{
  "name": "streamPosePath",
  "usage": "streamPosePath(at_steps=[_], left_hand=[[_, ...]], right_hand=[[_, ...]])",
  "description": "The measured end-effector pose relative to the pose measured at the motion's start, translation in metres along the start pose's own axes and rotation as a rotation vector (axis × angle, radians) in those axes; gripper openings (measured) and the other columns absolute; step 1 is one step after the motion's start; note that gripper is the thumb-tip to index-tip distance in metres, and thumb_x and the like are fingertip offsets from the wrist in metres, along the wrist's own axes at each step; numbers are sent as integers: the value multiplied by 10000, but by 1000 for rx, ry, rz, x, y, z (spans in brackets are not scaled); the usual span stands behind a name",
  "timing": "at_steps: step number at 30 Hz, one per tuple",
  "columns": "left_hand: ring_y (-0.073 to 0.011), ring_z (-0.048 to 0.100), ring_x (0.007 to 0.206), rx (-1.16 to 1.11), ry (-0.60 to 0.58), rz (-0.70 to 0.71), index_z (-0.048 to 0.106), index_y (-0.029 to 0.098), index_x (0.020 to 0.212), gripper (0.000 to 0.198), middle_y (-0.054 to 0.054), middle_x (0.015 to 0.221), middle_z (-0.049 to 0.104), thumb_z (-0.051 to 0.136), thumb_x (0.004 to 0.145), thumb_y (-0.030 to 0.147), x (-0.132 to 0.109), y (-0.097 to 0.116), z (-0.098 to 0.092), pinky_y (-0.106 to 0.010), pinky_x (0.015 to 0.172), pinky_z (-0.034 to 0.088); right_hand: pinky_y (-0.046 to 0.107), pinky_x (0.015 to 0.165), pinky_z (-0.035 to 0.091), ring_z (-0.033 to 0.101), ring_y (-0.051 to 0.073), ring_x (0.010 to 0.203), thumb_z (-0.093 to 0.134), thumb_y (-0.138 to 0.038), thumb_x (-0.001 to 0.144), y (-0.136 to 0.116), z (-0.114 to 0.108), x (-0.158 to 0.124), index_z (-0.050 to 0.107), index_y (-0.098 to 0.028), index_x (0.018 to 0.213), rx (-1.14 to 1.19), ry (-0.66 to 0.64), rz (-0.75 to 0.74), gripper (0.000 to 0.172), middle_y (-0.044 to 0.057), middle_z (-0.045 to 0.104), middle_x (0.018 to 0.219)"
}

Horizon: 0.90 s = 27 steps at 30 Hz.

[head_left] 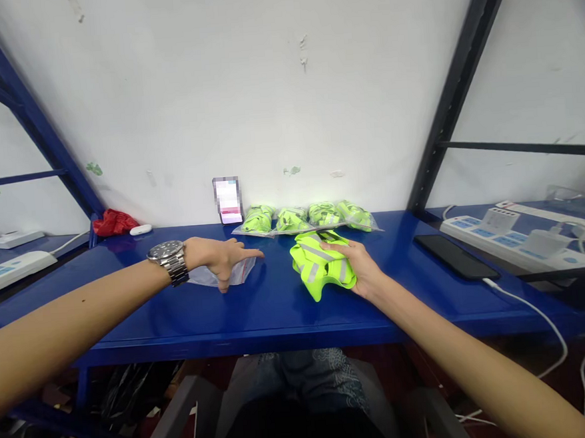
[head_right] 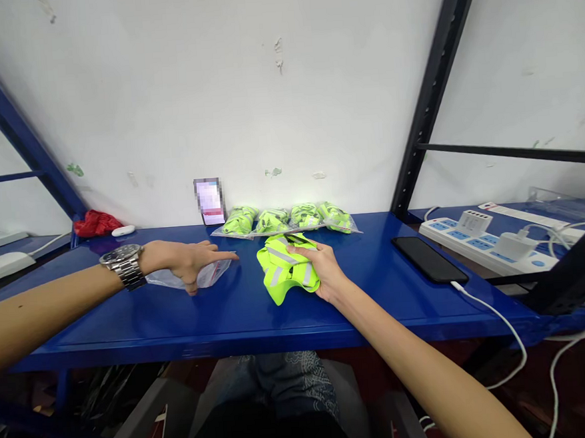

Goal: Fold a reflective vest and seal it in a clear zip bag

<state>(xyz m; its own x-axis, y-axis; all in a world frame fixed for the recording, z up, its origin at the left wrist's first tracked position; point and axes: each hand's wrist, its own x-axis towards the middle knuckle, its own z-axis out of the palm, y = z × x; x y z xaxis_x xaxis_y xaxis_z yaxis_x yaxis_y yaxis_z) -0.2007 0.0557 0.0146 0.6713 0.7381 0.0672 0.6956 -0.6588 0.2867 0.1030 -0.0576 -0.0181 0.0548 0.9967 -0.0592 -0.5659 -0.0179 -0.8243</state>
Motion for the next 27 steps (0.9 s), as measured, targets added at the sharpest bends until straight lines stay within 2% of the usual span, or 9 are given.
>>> streamPosePath(at_steps=[2, 4, 6, 9, 11, 14, 17, 20, 27], left_hand=[[-458, 475, 1223, 8, -121, 6, 617, 380, 1256, 1088, -106, 1217, 632, 886, 204, 307, 11, 5, -4, -620, 963, 393], [-492, 385, 1307, 7, -176, 9, 510, 376, 1375, 1258, -141, 1382, 525, 905, 182, 338, 16, 10, -9, -652, 968, 377], [-469, 363, 1345, -16, -205, 56, 385, 366, 1461, 1330, -147, 1482, 431, 913, 240, 379, 18, 15, -10, -637, 978, 387], [-393, 409, 1355, -101, -242, 144, 276, 339, 1511, 1298, -137, 1524, 391, 902, 376, 403, 19, 19, -5, -548, 987, 435], [-381, 435, 1346, -163, -220, 161, 273, 323, 1515, 1271, -145, 1527, 390, 898, 410, 396, 19, 22, 1, -515, 984, 453], [-403, 442, 1338, -199, -116, 165, 260, 297, 1522, 1257, -169, 1552, 336, 892, 439, 392, 17, 33, 6, -510, 981, 452], [-412, 420, 1351, -200, -12, 177, 190, 297, 1543, 1243, -168, 1584, 261, 871, 507, 390, 9, 52, 7, -503, 977, 451], [-410, 429, 1343, -215, 41, 226, 171, 314, 1548, 1234, -146, 1583, 274, 864, 529, 371, 2, 74, 9, -491, 969, 463], [-415, 445, 1322, -234, 127, 353, 117, 295, 1561, 1276, -148, 1561, 308, 868, 532, 375, -1, 103, 25, -507, 1017, 432]], right_hand=[[344, 576, 593, 708, 239, 611, 812, -58, 580, -1, -1, -1, 706, -114, 802, 1, -1, 12, 252, 101, 755, 781], [354, 582, 596, 710, 247, 613, 808, -60, 580, 0, 0, -2, 713, -111, 816, 3, -12, 22, 260, 107, 758, 798], [359, 586, 595, 710, 252, 611, 807, -63, 581, 0, 1, -2, 717, -116, 824, 7, -25, 28, 265, 102, 758, 787], [365, 607, 595, 717, 262, 630, 817, -69, 576, 3, 0, -1, 719, -112, 831, 0, -47, 31, 277, 102, 755, 769], [366, 611, 594, 721, 269, 642, 828, -79, 574, 4, -2, 0, 719, -101, 836, -10, -64, 28, 285, 109, 754, 767], [353, 596, 591, 721, 267, 636, 827, -78, 580, 4, -4, 1, 719, -93, 834, -24, -71, 29, 276, 116, 753, 769], [346, 597, 594, 721, 258, 627, 805, -59, 599, 1, -2, 1, 711, -96, 810, -26, -59, 45, 234, 119, 755, 778], [339, 595, 597, 722, 253, 637, 778, -42, 618, -5, 5, 1, 710, -90, 826, -27, -68, 60, 224, 126, 757, 791], [289, 536, 575, 705, 221, 593, 793, -52, 609, -15, 15, 1, 719, -94, 826, -159, -215, 97, 232, 104, 753, 751]])
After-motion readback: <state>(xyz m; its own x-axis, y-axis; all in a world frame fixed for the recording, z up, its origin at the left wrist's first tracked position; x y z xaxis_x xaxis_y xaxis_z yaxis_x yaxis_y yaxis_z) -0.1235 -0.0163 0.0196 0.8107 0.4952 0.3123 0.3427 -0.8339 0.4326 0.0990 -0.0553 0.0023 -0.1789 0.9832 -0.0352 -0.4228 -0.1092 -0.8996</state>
